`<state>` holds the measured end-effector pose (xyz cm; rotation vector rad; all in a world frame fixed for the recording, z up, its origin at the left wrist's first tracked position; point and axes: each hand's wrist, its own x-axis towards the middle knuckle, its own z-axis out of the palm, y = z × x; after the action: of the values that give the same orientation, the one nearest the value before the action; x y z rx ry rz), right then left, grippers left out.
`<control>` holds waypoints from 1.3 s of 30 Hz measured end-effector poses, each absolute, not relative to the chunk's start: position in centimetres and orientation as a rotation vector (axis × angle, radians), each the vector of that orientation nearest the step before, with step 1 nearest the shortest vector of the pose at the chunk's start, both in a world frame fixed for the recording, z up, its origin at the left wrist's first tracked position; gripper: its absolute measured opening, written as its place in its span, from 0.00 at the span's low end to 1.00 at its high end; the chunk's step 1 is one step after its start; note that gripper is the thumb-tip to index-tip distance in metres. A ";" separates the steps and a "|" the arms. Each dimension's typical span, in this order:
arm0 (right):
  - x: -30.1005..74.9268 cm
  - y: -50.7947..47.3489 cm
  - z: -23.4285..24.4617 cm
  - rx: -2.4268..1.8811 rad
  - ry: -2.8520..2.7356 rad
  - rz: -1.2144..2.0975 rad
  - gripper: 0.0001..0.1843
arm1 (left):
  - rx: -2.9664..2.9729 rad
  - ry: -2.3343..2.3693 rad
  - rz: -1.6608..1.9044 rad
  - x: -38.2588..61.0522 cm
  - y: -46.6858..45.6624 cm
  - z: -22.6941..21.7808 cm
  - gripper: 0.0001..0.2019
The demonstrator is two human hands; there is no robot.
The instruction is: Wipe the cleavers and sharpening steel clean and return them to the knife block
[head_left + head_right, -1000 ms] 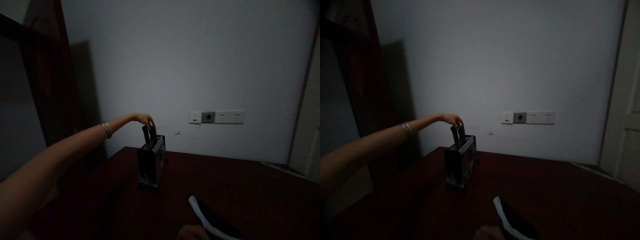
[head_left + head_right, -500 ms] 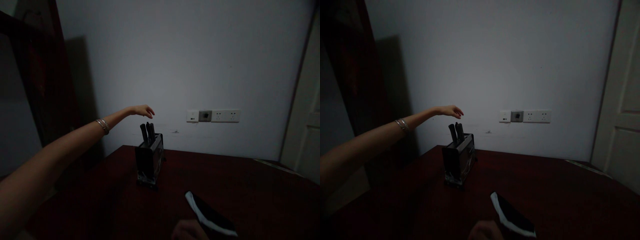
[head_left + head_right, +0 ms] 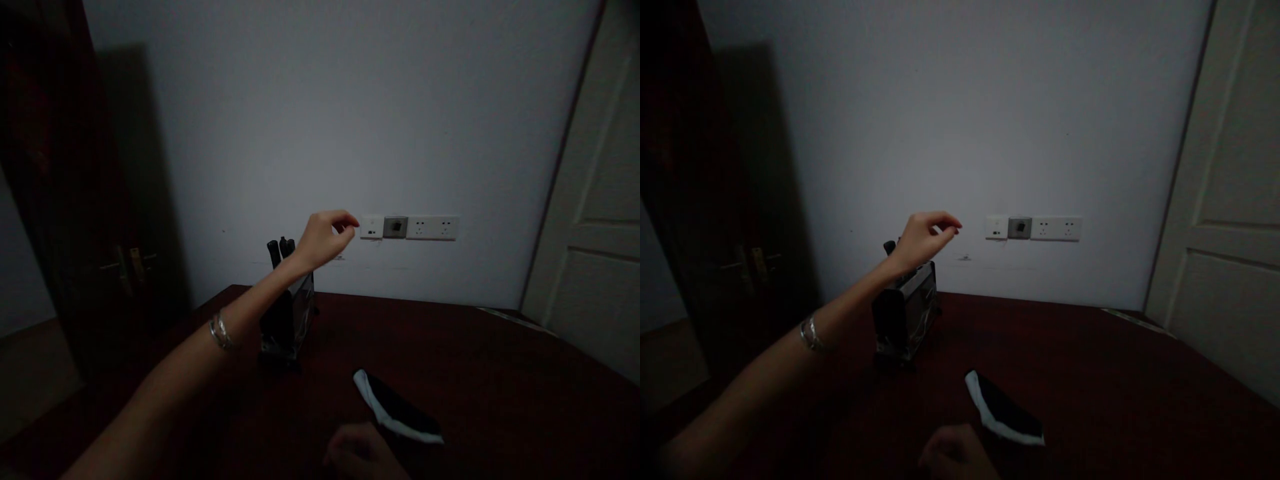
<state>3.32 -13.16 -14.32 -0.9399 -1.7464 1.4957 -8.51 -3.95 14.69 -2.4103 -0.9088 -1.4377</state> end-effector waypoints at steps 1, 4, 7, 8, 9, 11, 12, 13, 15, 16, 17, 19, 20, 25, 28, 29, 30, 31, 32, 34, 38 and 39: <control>3.4 -13.2 -13.9 -0.926 -1.735 1.527 0.22 | -2.483 -0.901 -1.437 -7.6 -4.8 12.9 0.09; 4.3 -12.5 -11.9 -0.867 -1.750 1.614 0.22 | -2.575 -0.946 -1.573 -5.6 -6.4 7.3 0.11; 6.5 -11.1 -9.3 -0.871 -1.759 1.441 0.19 | -2.613 -1.055 -1.674 -4.5 -6.5 2.2 0.11; 7.4 -10.6 -8.6 -0.902 -1.778 1.341 0.16 | -2.653 -1.086 -1.670 -4.3 -6.2 0.7 0.11; 8.4 -10.2 -8.0 -0.955 -1.822 1.232 0.14 | -2.710 -1.113 -1.643 -4.2 -5.8 -0.7 0.11; 10.3 -9.6 -7.6 -1.056 -1.949 1.018 0.11 | -2.791 -1.169 -1.611 -3.9 -4.7 -3.1 0.12; 11.2 -9.5 -7.6 -1.082 -2.026 0.930 0.10 | -2.818 -1.204 -1.603 -3.8 -4.1 -4.2 0.12; 11.9 -9.5 -7.8 -1.088 -2.103 0.852 0.09 | -2.839 -1.256 -1.614 -3.8 -3.4 -5.1 0.12; 12.8 -9.6 -8.4 -1.067 -2.238 0.735 0.11 | -2.880 -1.405 -1.681 -3.7 -2.1 -6.7 0.12; 13.1 -9.8 -8.7 -1.061 -2.287 0.693 0.12 | -2.895 -1.482 -1.725 -3.7 -1.4 -7.3 0.12; 13.3 -9.8 -9.1 -1.068 -2.322 0.665 0.15 | -2.906 -1.549 -1.770 -3.8 -0.8 -7.8 0.12; 13.5 -9.9 -9.7 -1.108 -2.347 0.646 0.19 | -2.911 -1.639 -1.847 -4.0 0.3 -8.6 0.12; 13.5 -9.8 -10.0 -1.129 -2.346 0.645 0.21 | -2.908 -1.671 -1.882 -4.2 0.8 -8.9 0.12; 13.9 -9.1 -10.4 -1.107 -2.293 0.663 0.12 | -2.832 -1.913 -2.095 -5.1 2.9 -10.5 0.13; 14.4 -8.7 -10.0 -1.078 -2.189 0.759 0.09 | -2.746 -2.086 -2.193 -5.4 3.5 -11.6 0.11; 14.5 -8.6 -9.8 -1.093 -2.137 0.791 0.10 | -2.724 -2.137 -2.215 -5.5 3.6 -12.0 0.11; 14.7 -8.5 -9.5 -1.119 -2.083 0.822 0.11 | -2.705 -2.183 -2.233 -5.5 3.7 -12.3 0.11; 14.9 -8.3 -9.3 -1.153 -2.028 0.852 0.12 | -2.689 -2.223 -2.246 -5.5 3.7 -12.5 0.11; 15.2 -8.2 -9.0 -1.185 -1.972 0.884 0.13 | -2.675 -2.257 -2.259 -5.5 3.7 -12.8 0.11; 16.0 -8.1 -8.6 -1.228 -1.853 0.967 0.15 | -2.650 -2.303 -2.284 -5.6 3.6 -13.1 0.11; 18.6 -8.1 -7.8 -1.262 -1.643 1.016 0.16 | -2.619 -2.315 -2.328 -5.6 3.5 -13.3 0.10; 19.4 -8.2 -7.6 -1.279 -1.616 0.984 0.17 | -2.620 -2.303 -2.335 -5.6 3.4 -13.4 0.10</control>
<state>19.45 -8.15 -7.55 -1.2789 -1.6158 0.9844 -5.59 3.42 -13.37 -2.6201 -2.3027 -2.3350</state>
